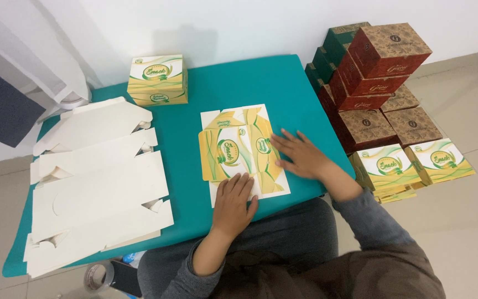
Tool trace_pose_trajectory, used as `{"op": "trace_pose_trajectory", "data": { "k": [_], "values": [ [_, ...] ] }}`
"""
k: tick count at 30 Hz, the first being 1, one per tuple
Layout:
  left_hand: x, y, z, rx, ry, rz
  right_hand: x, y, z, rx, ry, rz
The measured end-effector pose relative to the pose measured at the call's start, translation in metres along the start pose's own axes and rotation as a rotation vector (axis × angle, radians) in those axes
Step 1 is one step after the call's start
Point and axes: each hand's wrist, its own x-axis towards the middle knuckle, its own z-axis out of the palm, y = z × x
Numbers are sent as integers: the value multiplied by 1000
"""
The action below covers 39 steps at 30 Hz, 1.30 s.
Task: Folding flat cardboard templates into small product boxes at a steady pace.
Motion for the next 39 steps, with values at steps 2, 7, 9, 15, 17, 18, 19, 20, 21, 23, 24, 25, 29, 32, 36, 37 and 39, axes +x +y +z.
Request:
{"op": "trace_pose_trajectory", "data": {
  "k": [2, 7, 9, 15, 17, 18, 19, 20, 21, 23, 24, 25, 29, 32, 36, 37, 39],
  "values": [
    [-1, -3, 6, 1, 27, 5, -25, -25, -11, 23, -26, -15],
    [-3, -3, 8, -17, 79, 2, -65, -65, -7, 90, -57, 16],
    [-3, -2, 9, -11, 112, 2, -66, -72, 3, 76, 4, 74],
    [-10, -3, 4, -125, 304, -177, -29, -111, 8, 104, 227, 229],
    [-17, -10, 1, -134, 329, -220, -22, -117, 2, 110, 228, 265],
    [-19, -13, 0, -150, 345, -260, -19, -120, -1, 118, 223, 311],
    [-20, -17, -4, -145, 352, -257, -19, -119, -8, 116, 231, 309],
    [-22, -20, -6, -167, 365, -290, -21, -119, -14, 231, 212, 334],
    [-25, -23, -8, -189, 377, -323, -21, -118, -20, 346, 192, 358],
    [-26, -28, -13, -262, 385, -334, -37, -112, -39, 571, 265, 382],
    [-27, -29, -15, -337, 389, -343, -45, -108, -49, 799, 337, 409],
    [-26, -29, -16, -339, 388, -344, -47, -87, -36, 798, 335, 409],
    [-23, -31, -10, -278, 299, -315, -54, -12, 17, 1207, 548, 373],
    [-23, -38, 1, -120, 210, -328, -60, 4, 33, 1136, 573, 481],
    [-23, -38, -1, -30, 167, -341, -68, -29, 7, 761, 641, 647],
    [-23, -39, 2, -28, 160, -341, -70, -16, 19, 767, 637, 652],
    [-22, -41, 5, -53, 114, -384, -71, 10, 41, 733, 660, 740]
  ]
}}
